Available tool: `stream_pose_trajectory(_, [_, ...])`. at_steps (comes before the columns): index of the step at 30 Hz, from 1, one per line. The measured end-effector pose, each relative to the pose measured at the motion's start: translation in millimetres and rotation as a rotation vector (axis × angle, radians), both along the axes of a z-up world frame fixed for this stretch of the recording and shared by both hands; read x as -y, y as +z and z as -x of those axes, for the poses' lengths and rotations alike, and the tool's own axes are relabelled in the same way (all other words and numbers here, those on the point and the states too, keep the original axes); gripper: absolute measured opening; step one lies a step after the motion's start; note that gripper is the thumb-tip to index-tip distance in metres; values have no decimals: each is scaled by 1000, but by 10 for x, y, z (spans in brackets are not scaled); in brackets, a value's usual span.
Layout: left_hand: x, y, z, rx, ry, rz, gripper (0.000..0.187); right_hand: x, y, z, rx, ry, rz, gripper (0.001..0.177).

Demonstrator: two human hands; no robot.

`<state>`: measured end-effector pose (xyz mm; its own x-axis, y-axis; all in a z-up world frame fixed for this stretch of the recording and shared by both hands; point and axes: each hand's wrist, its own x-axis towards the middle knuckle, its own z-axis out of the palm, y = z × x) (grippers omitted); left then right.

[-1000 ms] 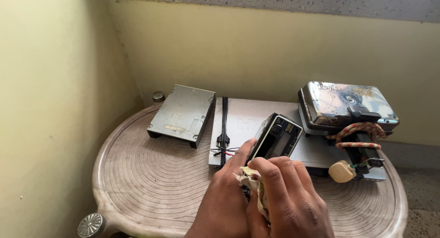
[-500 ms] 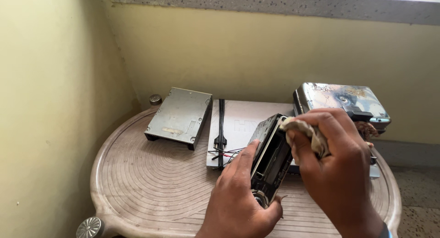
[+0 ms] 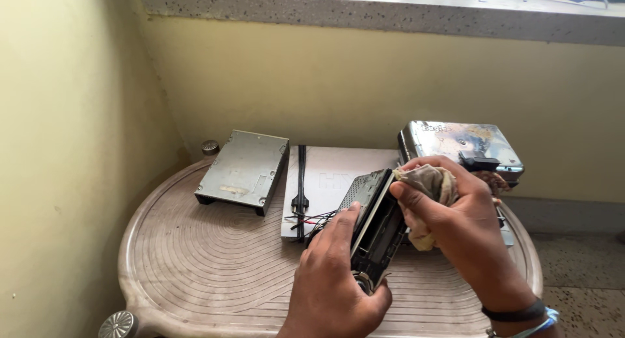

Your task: The person wipes the exterior surfaces of a disassembled car stereo unit using a cloth. They clean the front face, sides, and back panel of the device, turning it over to reach different areas. The person also wipes the metal mounting bracket attached to the stereo.

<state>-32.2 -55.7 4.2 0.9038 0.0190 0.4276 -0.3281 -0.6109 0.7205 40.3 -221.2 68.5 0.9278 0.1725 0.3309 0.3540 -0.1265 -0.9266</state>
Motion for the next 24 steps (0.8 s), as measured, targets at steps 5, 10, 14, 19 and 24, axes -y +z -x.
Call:
stream_pose_trajectory(5, [-13,13,-17,0,12,15,96,-130,69,26,121,-125,203,25])
stream_pose_trajectory(10, [-8,77,-2,-46,27,29,93,-332,20,164,487,-415,554,26])
stream_pose_trajectory(14, [-5,87,5,-52,4,75,77,-520,-206,415,968,-485,781,20])
stream_pose_trajectory(19, [-125,35,15,50,46,200,58,-480,-329,568,1033,-194,680,23])
stream_pose_trajectory(24, [-131,29,38,126,65,305,63,-348,-347,493,1135,1,562,23])
